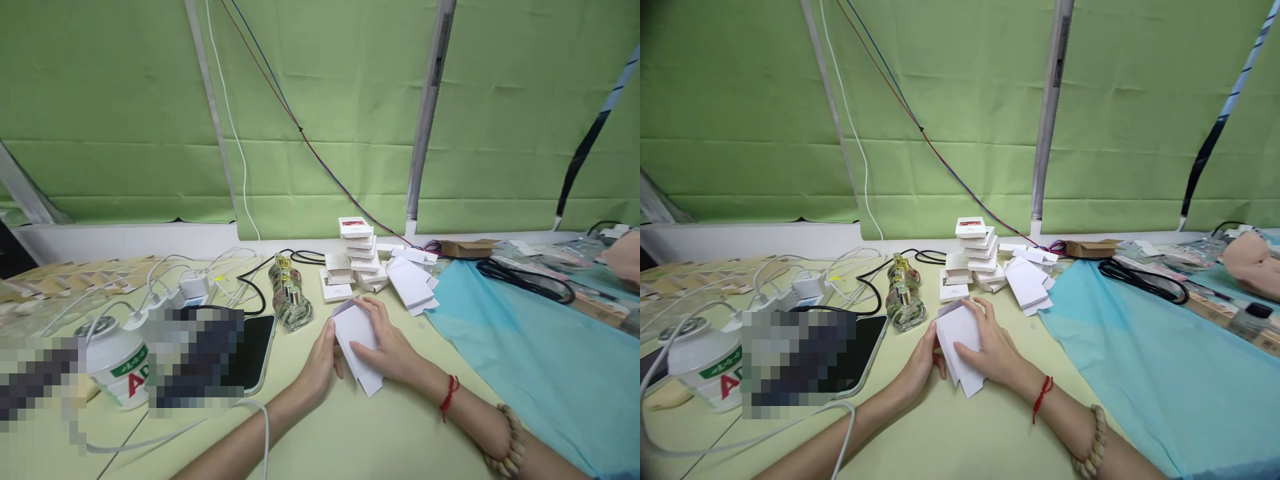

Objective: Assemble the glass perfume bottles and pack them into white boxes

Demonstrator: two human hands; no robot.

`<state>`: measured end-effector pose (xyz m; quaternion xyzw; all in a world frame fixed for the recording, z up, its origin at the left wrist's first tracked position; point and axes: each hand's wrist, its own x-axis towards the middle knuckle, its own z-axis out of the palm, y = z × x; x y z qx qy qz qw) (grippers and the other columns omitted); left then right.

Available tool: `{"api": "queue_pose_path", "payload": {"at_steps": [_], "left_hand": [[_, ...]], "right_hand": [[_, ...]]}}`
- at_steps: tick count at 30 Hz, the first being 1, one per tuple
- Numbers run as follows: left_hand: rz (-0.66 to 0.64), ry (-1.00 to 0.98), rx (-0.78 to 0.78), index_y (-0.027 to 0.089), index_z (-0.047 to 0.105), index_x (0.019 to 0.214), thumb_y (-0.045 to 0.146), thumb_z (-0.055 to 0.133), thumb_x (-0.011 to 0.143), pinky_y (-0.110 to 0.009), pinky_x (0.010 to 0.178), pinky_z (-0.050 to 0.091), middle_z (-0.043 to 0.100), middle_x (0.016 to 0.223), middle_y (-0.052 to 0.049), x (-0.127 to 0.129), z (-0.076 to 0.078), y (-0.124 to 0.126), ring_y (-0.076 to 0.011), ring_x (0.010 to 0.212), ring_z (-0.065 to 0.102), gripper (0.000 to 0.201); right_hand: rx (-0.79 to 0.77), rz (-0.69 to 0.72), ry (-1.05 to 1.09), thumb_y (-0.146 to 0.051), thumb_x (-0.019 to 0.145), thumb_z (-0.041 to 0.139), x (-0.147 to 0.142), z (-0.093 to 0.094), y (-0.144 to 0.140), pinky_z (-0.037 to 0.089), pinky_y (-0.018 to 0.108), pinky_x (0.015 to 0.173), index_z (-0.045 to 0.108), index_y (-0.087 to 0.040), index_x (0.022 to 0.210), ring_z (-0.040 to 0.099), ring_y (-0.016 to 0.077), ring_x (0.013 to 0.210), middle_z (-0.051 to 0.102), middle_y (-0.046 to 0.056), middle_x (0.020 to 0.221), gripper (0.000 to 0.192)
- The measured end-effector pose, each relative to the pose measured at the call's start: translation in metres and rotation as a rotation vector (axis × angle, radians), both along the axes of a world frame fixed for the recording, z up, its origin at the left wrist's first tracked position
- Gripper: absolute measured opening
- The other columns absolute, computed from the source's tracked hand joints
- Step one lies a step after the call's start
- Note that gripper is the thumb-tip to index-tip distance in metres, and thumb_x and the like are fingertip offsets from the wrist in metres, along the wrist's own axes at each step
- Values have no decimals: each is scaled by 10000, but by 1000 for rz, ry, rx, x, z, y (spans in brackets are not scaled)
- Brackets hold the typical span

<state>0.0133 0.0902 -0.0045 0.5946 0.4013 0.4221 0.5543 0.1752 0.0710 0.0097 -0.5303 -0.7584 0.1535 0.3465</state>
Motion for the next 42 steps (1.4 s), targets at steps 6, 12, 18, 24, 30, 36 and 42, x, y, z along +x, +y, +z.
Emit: {"api": "queue_pose_path", "payload": {"at_steps": [6, 12, 18, 24, 30, 36, 42], "left_hand": [[-82, -40, 40, 178, 473, 1137, 578, 375, 819, -143, 376, 371, 495, 844, -44, 1, 4, -2, -141, 741, 487, 520], [-63, -35, 30, 152, 530, 891, 550, 431, 801, -131, 362, 355, 442, 760, -24, 1, 11, -3, -142, 741, 480, 419], [-60, -34, 15, 154, 520, 826, 547, 437, 800, -157, 383, 381, 387, 700, 13, 1, 8, 0, -106, 627, 437, 403], [-77, -26, -10, 147, 530, 961, 539, 449, 804, -166, 403, 370, 397, 673, 30, 1, 9, -3, -80, 543, 417, 430], [-79, -55, -5, 155, 518, 841, 550, 440, 802, -164, 402, 375, 421, 688, 13, 0, 6, 1, -97, 583, 453, 404], [-88, -58, -11, 168, 527, 971, 561, 414, 812, -180, 417, 373, 445, 712, 6, 0, 11, -2, -113, 593, 471, 439], [-12, -112, -89, 260, 378, 1235, 552, 458, 806, -186, 519, 377, 546, 854, -8, -1, 14, -6, -112, 661, 496, 525]], "right_hand": [[27, -21, 90, -379, 829, 474, 2, 1, 5, 439, 368, 869, 341, -297, 1268, 519, 213, 1060, 368, 59, 1315, 465], [24, -50, 148, -370, 861, 432, 2, -1, 8, 395, 361, 906, 438, -278, 1165, 505, 199, 1067, 500, 29, 1202, 317], [-18, -44, 187, -379, 887, 385, 5, -2, 9, 410, 347, 832, 497, -243, 1021, 523, 186, 958, 545, 29, 1052, 222], [-9, 8, 330, -377, 889, 387, 1, -1, 7, 368, 326, 924, 473, -217, 937, 472, 169, 1041, 481, 47, 1086, 188], [-23, 16, 439, -423, 892, 364, 0, -1, 8, 383, 328, 896, 473, -219, 893, 479, 172, 1009, 494, 34, 1044, 231], [-101, 11, 499, -476, 874, 374, -2, 0, 5, 433, 289, 681, 468, -216, 877, 500, 160, 798, 508, 16, 887, 277], [-186, 42, 570, -488, 876, 377, -3, 2, 4, 394, 238, 551, 454, -223, 891, 471, 121, 644, 503, -13, 775, 276]]}}
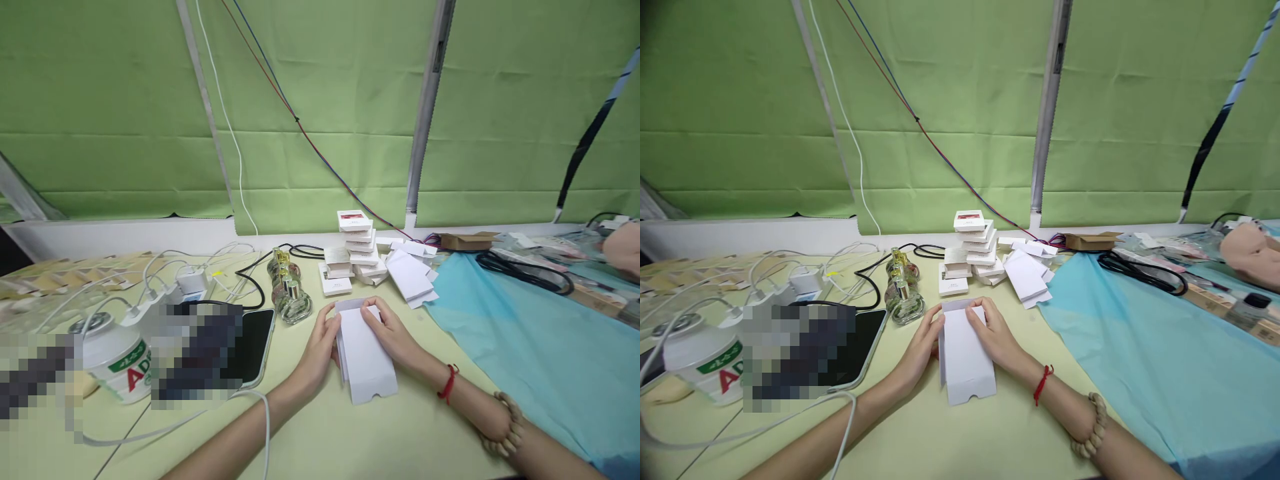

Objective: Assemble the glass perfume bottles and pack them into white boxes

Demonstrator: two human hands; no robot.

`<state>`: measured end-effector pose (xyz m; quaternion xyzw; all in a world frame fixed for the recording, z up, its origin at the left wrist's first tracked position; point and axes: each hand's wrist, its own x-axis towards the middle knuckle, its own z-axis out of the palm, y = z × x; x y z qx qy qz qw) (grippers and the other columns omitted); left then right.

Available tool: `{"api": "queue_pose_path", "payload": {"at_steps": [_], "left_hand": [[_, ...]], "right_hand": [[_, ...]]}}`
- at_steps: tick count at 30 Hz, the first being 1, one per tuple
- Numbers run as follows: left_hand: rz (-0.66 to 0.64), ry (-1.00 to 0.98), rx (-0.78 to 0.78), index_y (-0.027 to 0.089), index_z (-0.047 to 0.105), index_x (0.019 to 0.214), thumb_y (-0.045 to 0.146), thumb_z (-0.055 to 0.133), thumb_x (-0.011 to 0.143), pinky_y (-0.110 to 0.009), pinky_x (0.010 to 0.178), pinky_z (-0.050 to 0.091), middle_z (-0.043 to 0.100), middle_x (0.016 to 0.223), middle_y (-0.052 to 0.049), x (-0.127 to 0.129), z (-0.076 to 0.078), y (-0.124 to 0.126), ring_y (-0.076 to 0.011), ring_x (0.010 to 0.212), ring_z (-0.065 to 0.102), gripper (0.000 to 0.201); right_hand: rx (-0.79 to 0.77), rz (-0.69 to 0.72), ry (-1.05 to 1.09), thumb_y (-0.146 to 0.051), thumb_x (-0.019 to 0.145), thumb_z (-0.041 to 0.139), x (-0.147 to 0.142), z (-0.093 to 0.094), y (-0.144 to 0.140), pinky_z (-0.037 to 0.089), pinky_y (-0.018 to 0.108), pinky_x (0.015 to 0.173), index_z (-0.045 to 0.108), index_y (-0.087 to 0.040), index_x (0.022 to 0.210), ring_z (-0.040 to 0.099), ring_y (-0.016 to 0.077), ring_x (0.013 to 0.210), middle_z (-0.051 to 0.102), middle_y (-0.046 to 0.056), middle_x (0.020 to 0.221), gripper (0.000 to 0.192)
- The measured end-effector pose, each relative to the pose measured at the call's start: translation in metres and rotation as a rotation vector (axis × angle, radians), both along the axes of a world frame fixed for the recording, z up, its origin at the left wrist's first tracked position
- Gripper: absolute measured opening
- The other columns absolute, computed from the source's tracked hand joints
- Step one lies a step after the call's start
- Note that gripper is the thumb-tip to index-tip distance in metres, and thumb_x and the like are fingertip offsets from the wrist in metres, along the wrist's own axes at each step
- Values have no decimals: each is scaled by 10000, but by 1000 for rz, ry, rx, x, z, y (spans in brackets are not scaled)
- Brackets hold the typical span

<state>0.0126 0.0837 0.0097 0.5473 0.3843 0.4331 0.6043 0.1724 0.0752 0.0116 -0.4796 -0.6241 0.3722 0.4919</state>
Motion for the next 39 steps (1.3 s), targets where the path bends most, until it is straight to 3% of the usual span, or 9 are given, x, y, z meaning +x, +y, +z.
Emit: {"api": "queue_pose_path", "payload": {"at_steps": [3, 5, 8, 11, 17, 23, 28, 35, 39], "left_hand": [[-26, -32, -4, 285, 253, 1306, 522, 495, 804, -206, 577, 402, 563, 876, -14, 1, 0, -3, -118, 681, 519, 606], [-74, -35, 11, 299, 190, 1331, 498, 513, 806, -233, 659, 432, 567, 998, -40, 2, 0, -5, -135, 767, 546, 647], [-109, 0, 54, 304, 111, 1359, 492, 499, 819, -278, 835, 422, 485, 1234, -78, 2, -1, -8, -176, 1009, 519, 691], [-114, 58, 100, 291, 23, 1380, 502, 459, 836, -310, 919, 383, 402, 1333, -98, 2, -2, -8, -198, 1126, 462, 728], [-147, 93, 156, 267, -39, 1389, 513, 426, 845, -337, 882, 416, 435, 1298, -118, 1, -1, -9, -205, 1044, 521, 756], [-158, 106, 178, 294, -79, 1385, 493, 430, 850, -349, 852, 440, 465, 1271, -112, 0, -3, -10, -200, 999, 553, 765], [-169, 207, 206, 279, 22, 1378, 506, 416, 849, -354, 808, 441, 524, 1188, -109, -2, -6, -10, -204, 923, 574, 698], [-144, 255, 284, 244, 190, 1281, 511, 393, 852, -303, 747, 428, 480, 1220, -107, -2, -8, -8, -181, 888, 544, 544], [-152, 274, 303, 245, 235, 1214, 505, 379, 859, -273, 687, 417, 531, 1045, -57, -2, -9, -8, -156, 807, 528, 463]], "right_hand": [[-16, 34, 30, -497, 872, 386, 0, -1, 0, 385, 225, 526, 459, -224, 896, 466, 112, 623, 507, -16, 769, 283], [-26, 61, 58, -502, 867, 395, 0, -2, 0, 385, 217, 517, 459, -224, 899, 471, 109, 622, 507, -18, 771, 287], [-59, 121, 106, -512, 857, 413, -1, -2, -2, 383, 205, 497, 444, -223, 901, 472, 102, 608, 492, -27, 752, 294], [-79, 172, 131, -518, 858, 402, -3, -1, -4, 385, 199, 482, 425, -227, 914, 471, 97, 589, 482, -36, 743, 297], [-77, 166, 73, -498, 875, 367, -4, 3, -8, 408, 207, 481, 393, -241, 948, 496, 105, 591, 498, -30, 771, 269], [-5, 142, 38, -447, 885, 375, -4, 4, -9, 475, 254, 603, 327, -268, 1127, 547, 131, 735, 505, 19, 985, 305], [20, 136, 15, -435, 888, 373, -3, 3, -9, 476, 275, 645, 329, -274, 1166, 555, 149, 783, 515, 28, 1010, 324], [32, 141, -20, -441, 894, 363, -2, 3, -9, 453, 266, 626, 429, -251, 1062, 547, 153, 778, 543, 28, 986, 262], [58, 132, -27, -427, 897, 366, -2, 3, -8, 448, 262, 662, 444, -242, 1026, 537, 151, 825, 535, 24, 993, 238]]}}
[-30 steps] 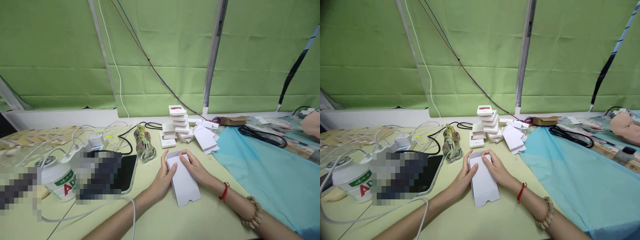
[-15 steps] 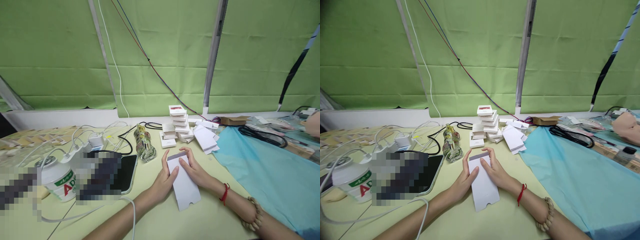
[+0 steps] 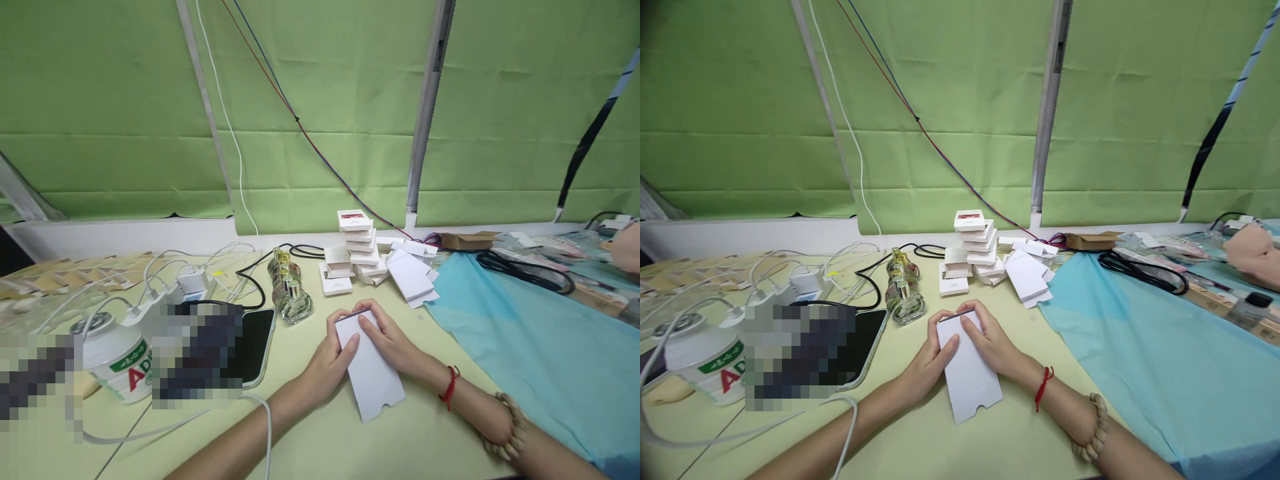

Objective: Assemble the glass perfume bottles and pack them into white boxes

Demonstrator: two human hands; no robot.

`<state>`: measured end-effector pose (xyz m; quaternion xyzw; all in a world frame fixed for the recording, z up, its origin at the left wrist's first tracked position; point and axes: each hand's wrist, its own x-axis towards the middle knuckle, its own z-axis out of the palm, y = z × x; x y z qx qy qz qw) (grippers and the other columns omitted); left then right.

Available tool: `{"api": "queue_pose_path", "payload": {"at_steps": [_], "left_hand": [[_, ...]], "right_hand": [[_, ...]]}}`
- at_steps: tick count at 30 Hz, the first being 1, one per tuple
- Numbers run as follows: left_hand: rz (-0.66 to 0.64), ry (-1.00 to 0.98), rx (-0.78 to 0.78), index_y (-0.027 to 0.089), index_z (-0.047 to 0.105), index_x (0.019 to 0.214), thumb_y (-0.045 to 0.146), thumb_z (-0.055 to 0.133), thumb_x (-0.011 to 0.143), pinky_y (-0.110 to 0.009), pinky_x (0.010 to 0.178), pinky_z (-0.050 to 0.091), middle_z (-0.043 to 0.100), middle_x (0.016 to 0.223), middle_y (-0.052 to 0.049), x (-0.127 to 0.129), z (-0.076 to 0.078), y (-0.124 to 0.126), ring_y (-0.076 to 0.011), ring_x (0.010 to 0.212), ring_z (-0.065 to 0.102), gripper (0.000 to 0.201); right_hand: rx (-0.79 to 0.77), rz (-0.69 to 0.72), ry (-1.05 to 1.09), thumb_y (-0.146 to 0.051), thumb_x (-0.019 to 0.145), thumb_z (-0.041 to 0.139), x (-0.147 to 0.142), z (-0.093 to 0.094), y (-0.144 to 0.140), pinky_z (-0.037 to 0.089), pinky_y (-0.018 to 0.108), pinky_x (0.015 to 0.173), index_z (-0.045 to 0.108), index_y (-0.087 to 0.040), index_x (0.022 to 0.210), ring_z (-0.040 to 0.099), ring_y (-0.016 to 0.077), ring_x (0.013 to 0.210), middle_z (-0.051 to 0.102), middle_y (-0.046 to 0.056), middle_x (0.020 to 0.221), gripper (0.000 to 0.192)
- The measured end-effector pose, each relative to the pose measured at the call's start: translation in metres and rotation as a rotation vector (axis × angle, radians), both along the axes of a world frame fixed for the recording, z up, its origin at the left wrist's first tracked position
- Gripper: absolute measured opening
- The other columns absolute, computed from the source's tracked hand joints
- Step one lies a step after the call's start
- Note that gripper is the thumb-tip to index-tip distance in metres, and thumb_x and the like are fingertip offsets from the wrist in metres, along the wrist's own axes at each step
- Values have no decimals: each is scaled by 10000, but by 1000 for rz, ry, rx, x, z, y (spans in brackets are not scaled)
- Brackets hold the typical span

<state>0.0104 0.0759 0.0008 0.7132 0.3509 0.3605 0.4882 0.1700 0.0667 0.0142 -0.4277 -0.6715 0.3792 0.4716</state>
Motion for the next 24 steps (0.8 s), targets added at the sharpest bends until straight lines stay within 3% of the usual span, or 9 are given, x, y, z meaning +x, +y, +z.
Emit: {"api": "queue_pose_path", "payload": {"at_steps": [8, 13, 20, 24], "left_hand": [[8, 19, 17, 238, 253, 1167, 500, 373, 860, -256, 665, 401, 520, 941, -27, -1, -1, 0, -140, 763, 501, 420], [9, -37, -55, 242, 272, 1138, 503, 378, 858, -237, 626, 392, 527, 875, -9, 1, 2, 0, -128, 706, 493, 397], [73, -130, -112, 249, 359, 1135, 499, 389, 851, -205, 572, 364, 519, 818, 11, 1, 6, 4, -110, 628, 446, 379], [131, -131, -88, 248, 379, 1147, 488, 377, 858, -209, 581, 368, 526, 834, 2, 0, 7, 5, -122, 641, 450, 376]], "right_hand": [[49, -10, -35, -409, 900, 373, 0, 2, 0, 433, 261, 711, 464, -234, 989, 521, 153, 878, 532, 17, 997, 217], [22, -29, -43, -410, 902, 354, 0, 1, -1, 439, 272, 695, 420, -239, 1008, 526, 150, 819, 525, 25, 988, 212], [265, -124, -199, -295, 873, 404, 2, -1, 5, 391, 337, 898, 440, -229, 900, 481, 186, 1030, 484, 54, 1062, 79], [269, -165, -358, -299, 848, 445, 5, 1, 5, 435, 328, 820, 499, -253, 954, 530, 191, 971, 460, 55, 1117, 128]]}}
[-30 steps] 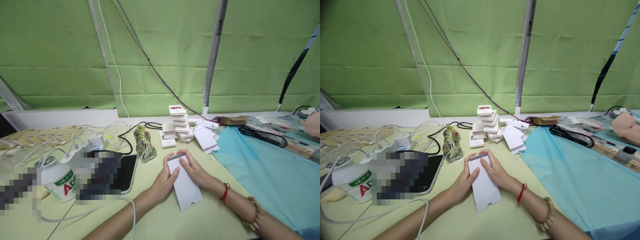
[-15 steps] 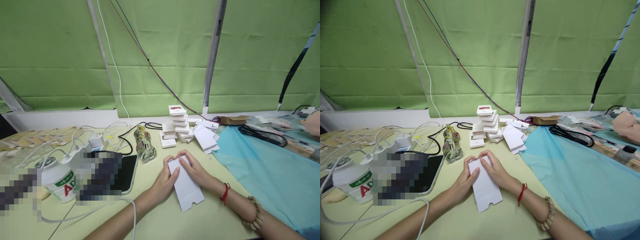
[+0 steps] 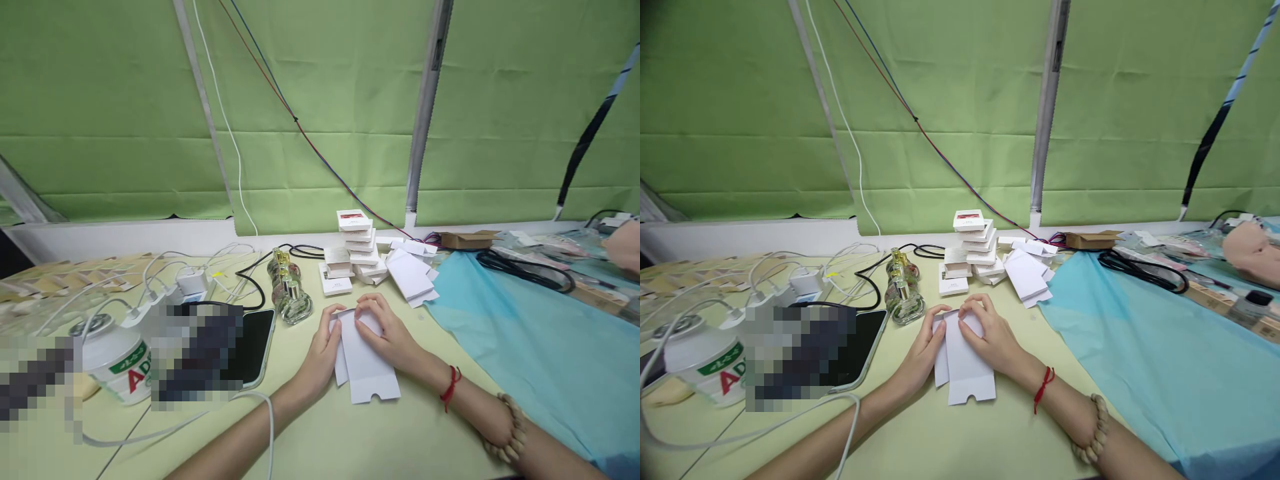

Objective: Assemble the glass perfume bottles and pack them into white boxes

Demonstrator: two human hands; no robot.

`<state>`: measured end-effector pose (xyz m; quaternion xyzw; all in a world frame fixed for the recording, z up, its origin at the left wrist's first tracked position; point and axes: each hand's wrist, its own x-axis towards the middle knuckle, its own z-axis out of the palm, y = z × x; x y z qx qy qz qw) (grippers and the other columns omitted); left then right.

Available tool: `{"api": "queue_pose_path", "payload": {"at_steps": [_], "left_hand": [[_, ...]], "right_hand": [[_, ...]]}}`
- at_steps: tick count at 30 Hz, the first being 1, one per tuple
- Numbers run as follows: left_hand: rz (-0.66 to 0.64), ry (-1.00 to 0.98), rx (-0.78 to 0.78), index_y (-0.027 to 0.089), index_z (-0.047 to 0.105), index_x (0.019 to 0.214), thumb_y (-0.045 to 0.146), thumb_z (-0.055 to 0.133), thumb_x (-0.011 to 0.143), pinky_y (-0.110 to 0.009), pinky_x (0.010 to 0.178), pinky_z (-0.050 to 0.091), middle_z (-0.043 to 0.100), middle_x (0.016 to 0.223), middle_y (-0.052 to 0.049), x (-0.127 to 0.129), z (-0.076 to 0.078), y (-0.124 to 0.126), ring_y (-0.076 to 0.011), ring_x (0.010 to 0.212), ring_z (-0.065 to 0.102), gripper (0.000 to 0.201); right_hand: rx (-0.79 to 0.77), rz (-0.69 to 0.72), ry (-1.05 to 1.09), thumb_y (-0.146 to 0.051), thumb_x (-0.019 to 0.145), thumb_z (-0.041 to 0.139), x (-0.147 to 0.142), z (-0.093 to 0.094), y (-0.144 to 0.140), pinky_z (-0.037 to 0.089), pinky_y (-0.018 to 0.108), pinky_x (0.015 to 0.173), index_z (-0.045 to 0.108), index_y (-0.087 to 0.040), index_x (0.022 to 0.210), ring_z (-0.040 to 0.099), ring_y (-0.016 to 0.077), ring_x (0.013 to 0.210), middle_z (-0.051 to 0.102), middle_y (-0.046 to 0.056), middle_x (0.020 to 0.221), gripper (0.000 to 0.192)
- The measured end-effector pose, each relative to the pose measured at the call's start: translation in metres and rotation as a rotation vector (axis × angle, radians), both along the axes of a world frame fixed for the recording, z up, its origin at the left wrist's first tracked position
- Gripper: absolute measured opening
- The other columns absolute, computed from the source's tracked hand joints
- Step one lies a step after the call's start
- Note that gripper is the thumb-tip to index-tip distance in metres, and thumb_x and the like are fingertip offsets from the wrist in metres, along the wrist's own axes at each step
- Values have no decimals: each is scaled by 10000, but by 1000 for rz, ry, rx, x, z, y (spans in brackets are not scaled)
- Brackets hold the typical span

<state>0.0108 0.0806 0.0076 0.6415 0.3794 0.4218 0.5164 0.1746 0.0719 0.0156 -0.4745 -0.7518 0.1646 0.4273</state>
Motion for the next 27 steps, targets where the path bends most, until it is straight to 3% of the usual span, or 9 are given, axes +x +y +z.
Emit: {"api": "queue_pose_path", "payload": {"at_steps": [4, 7, 13, 20, 27], "left_hand": [[41, -26, 14, 239, 398, 1158, 473, 395, 855, -224, 640, 392, 542, 1065, -48, 1, 1, -1, -152, 768, 497, 383], [89, -71, 12, 241, 425, 1134, 454, 410, 852, -226, 682, 403, 521, 1138, -47, 1, 1, 1, -161, 840, 506, 355], [116, -124, -8, 244, 446, 1116, 452, 430, 844, -219, 649, 407, 545, 1035, -27, 0, -1, 5, -127, 714, 488, 342], [61, -146, -17, 217, 452, 1136, 421, 412, 861, -208, 642, 401, 527, 1128, -53, 1, -1, 6, -124, 735, 486, 345], [68, -100, -35, 208, 473, 1131, 421, 430, 850, -207, 604, 386, 566, 988, -39, 1, -2, 5, -133, 726, 490, 355]], "right_hand": [[-53, -95, -134, -343, 853, 435, 1, 2, -2, 452, 318, 700, 532, -290, 1022, 578, 166, 821, 448, 36, 1171, 203], [-46, -136, -163, -355, 847, 443, 1, 2, -2, 446, 323, 706, 511, -304, 1085, 581, 175, 840, 467, 31, 1166, 253], [-79, -192, -164, -385, 840, 447, 2, -1, 0, 436, 329, 687, 448, -291, 1162, 582, 189, 837, 509, 36, 1162, 335], [-115, -193, -196, -385, 850, 431, 2, 4, -4, 417, 345, 783, 426, -280, 1207, 571, 204, 962, 545, 27, 1183, 372], [-123, -169, -158, -368, 845, 422, 3, 6, -3, 435, 300, 677, 486, -254, 1078, 573, 156, 786, 591, 12, 1074, 267]]}}
